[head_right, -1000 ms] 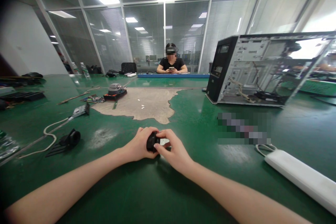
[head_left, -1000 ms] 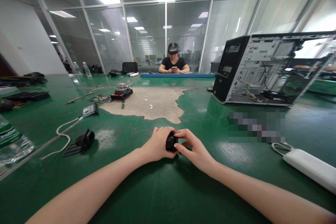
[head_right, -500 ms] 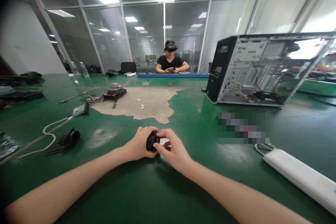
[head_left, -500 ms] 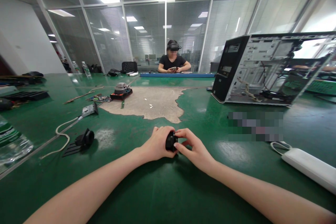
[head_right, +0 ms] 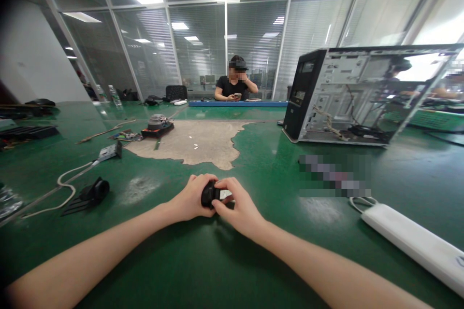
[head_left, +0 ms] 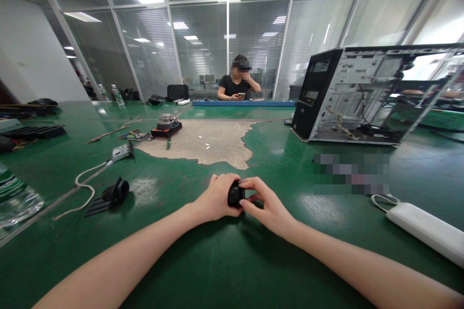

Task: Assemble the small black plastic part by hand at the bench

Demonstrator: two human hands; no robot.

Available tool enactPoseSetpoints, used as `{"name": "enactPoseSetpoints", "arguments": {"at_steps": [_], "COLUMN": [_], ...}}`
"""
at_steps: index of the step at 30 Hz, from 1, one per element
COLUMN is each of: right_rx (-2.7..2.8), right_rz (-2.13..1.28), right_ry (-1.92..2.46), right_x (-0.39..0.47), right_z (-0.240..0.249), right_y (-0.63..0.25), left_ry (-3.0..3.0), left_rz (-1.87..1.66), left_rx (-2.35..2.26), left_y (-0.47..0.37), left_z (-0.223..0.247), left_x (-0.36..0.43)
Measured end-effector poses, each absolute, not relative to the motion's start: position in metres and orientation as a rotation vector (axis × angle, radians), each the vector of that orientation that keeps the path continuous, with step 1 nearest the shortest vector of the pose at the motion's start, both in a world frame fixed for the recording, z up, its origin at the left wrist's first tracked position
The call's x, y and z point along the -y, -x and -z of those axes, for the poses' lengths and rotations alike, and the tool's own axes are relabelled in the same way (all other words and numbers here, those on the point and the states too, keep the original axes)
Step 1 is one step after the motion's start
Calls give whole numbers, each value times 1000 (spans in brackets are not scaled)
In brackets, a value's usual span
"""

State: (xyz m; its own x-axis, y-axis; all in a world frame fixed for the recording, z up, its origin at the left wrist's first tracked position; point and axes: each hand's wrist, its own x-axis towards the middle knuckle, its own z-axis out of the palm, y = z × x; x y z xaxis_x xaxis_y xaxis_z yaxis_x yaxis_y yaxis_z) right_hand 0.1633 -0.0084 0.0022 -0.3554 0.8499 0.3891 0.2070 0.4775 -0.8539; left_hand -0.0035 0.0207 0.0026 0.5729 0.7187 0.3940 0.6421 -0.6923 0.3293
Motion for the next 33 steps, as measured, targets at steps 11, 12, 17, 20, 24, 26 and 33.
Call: {"name": "enactPoseSetpoints", "arguments": {"at_steps": [11, 12, 17, 20, 24, 26, 33], "right_rx": [1745, 1763, 1820, 1800, 1747, 1728, 1808], "right_rz": [-1149, -1146, -923, -897, -1010, -1073, -1025], "right_ry": [978, 978, 924, 918, 946, 962, 945], "right_x": [4, 5, 9, 8, 5, 4, 7], "right_z": [2, 1, -3, -3, 0, 1, -2], "right_y": [-161, -161, -163, -164, -163, -162, -163], "left_ry": [-2659, -2657, -2643, -2645, -2649, -2653, -2662], "left_rz": [-807, -798, -792, -798, -788, -781, -759], "left_rx": [-1166, -1169, -1158, -1164, -1178, -1184, -1170], "left_y": [2, 3, 3, 2, 2, 2, 3], "left_z": [-1, -1, -3, -5, -6, -5, -5], "left_x": [-21, -21, -21, -19, -18, -19, -19]}}
